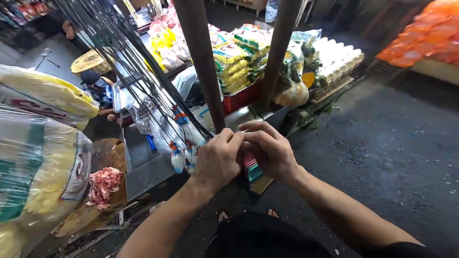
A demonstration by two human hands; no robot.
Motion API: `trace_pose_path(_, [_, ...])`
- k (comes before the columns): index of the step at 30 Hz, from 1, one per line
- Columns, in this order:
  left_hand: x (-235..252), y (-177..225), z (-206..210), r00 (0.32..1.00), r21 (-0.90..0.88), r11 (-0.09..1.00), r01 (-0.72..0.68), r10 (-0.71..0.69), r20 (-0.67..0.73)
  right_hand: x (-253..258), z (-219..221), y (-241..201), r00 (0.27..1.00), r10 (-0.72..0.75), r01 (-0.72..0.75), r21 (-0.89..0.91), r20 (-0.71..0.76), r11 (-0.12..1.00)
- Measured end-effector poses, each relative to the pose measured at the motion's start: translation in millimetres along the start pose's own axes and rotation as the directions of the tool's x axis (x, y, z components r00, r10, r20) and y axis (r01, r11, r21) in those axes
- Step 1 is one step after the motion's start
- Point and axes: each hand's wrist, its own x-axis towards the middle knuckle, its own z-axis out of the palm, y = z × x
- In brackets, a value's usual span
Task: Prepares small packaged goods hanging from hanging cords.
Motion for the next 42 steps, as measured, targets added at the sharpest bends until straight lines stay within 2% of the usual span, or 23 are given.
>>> trace_pose_path(3, [5.0,0.5,7.9,0.975,-0.033,0.991,-0.13,0.122,-0.184,1.7,-10.2,1.4,0.999,-0.005,0.007,0.041,-0.051,0.999])
trace_pose_path(6, [8.7,5.6,12.3,0.939,-0.147,0.962,-0.231,0.181,-0.292,0.1,-22.8,0.3,0.992,-0.061,0.068,0.06,-0.115,0.996])
trace_pose_path(9, [15.5,18.0,17.9,0.906,-0.277,0.919,-0.281,0.159,-0.392,4.2,-38.9,0.8,0.975,-0.147,0.154,0.033,-0.166,0.987])
trace_pose_path(11, [17.4,27.4,19.5,0.9,-0.35,0.891,-0.288,0.127,-0.418,7.4,-49.8,2.4,0.971,-0.154,0.164,0.046,-0.181,0.985])
trace_pose_path(14, [16.9,41.5,20.2,0.892,-0.379,0.887,-0.265,0.076,-0.445,7.7,-61.4,12.0,0.985,-0.088,0.109,0.135,-0.151,0.985])
trace_pose_path(16, [15.1,48.7,20.3,0.895,-0.368,0.903,-0.222,0.039,-0.443,3.5,-64.2,18.7,0.998,0.004,0.01,0.209,-0.066,0.978])
trace_pose_path(18, [11.2,54.8,17.1,0.939,-0.338,0.94,-0.044,-0.077,-0.336,-1.7,-60.3,25.4,0.995,0.094,-0.098,0.203,0.028,0.974])
trace_pose_path(19, [9.3,58.1,14.1,0.959,-0.304,0.946,0.115,-0.185,-0.215,-5.1,-56.3,27.9,0.992,0.115,-0.12,0.162,0.042,0.979])
trace_pose_path(20, [7.9,61.3,9.9,0.943,-0.271,0.913,0.304,-0.328,-0.048,-9.9,-52.4,28.6,0.994,0.108,-0.111,0.109,0.031,0.988])
trace_pose_path(21, [8.2,62.8,4.5,0.878,-0.256,0.84,0.479,-0.46,0.134,-14.9,-49.2,26.9,0.997,0.077,-0.077,0.065,0.004,0.995])
trace_pose_path(22, [9.4,61.7,-1.0,0.784,-0.249,0.749,0.614,-0.545,0.297,-19.2,-46.8,23.1,0.999,0.039,-0.038,0.048,-0.027,0.998])
trace_pose_path(23, [9.6,58.4,-5.8,0.702,-0.259,0.665,0.7,-0.577,0.418,-22.8,-44.5,17.3,0.999,0.011,-0.008,0.056,-0.045,0.998])
trace_pose_path(24, [7.6,55.0,-10.2,0.657,-0.29,0.604,0.743,-0.572,0.492,-27.0,-41.2,10.9,0.999,0.003,0.0,0.082,-0.041,0.997])
trace_pose_path(27, [0.2,46.0,-23.7,0.641,-0.458,0.451,0.766,-0.486,0.595,-38.9,-24.5,0.0,0.998,0.04,-0.049,0.176,0.051,0.983])
trace_pose_path(30, [-6.5,33.2,-33.4,0.652,-0.56,0.335,0.758,-0.412,0.637,-38.7,-5.8,1.2,0.999,0.034,-0.036,0.168,0.011,0.985])
trace_pose_path(33, [-13.8,21.2,-37.6,0.673,-0.598,0.314,0.738,-0.403,0.62,-33.2,6.8,-0.9,0.998,0.037,-0.032,0.099,-0.044,0.995])
trace_pose_path(39, [-29.0,2.7,-45.4,0.667,-0.64,0.244,0.729,-0.464,0.583,-31.8,39.2,-13.3,0.996,0.013,-0.011,0.029,-0.086,1.0])
trace_pose_path(42, [-35.3,-7.2,-51.7,0.663,-0.62,0.279,0.733,-0.496,0.561,-29.1,50.3,-15.1,0.999,0.001,0.002,0.053,-0.046,0.999])
